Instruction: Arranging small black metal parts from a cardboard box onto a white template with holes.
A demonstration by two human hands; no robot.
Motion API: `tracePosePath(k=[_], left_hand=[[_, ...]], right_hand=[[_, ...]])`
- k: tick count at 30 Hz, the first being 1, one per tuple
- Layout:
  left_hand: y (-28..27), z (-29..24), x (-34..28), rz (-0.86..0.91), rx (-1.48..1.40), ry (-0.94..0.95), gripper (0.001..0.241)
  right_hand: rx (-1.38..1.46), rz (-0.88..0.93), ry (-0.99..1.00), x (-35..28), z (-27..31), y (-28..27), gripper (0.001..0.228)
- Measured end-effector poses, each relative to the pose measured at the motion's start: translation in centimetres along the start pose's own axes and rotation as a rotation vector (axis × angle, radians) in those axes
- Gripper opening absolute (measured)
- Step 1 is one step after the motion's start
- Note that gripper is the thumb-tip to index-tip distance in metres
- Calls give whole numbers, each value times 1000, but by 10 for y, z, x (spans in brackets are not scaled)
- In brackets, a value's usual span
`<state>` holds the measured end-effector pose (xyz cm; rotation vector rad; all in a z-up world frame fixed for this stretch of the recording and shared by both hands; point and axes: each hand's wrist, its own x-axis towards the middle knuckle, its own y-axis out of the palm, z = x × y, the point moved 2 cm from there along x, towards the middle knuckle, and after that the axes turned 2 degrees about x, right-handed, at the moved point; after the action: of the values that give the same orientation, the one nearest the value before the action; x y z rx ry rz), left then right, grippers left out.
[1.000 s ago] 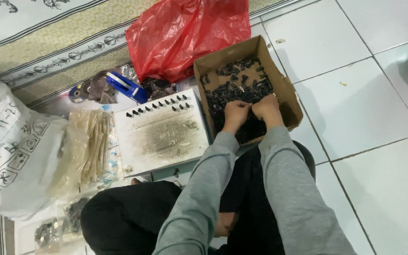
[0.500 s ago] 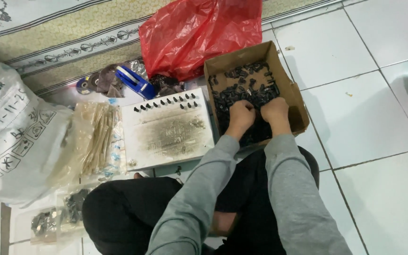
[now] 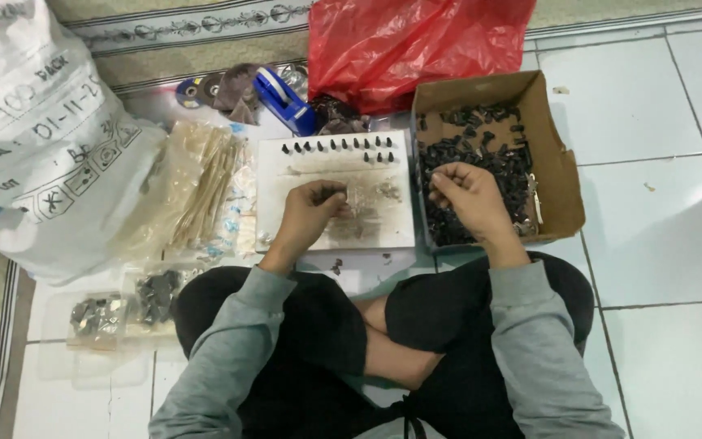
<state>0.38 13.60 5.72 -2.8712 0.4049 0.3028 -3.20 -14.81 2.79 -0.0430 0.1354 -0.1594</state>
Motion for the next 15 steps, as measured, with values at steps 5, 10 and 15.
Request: tracePosePath(k=[5,10,15], left_hand=[[-13,20,5,-109,-303,51,27],[-4,35,18,-101,-339,132,20],[-1,18,14,-91,-355,100,22]], right_hand=[[135,86,-60,0,13,77,15],[178,121,-129,10,-7,109,12],[179,123,-160,16,-27,108,12]])
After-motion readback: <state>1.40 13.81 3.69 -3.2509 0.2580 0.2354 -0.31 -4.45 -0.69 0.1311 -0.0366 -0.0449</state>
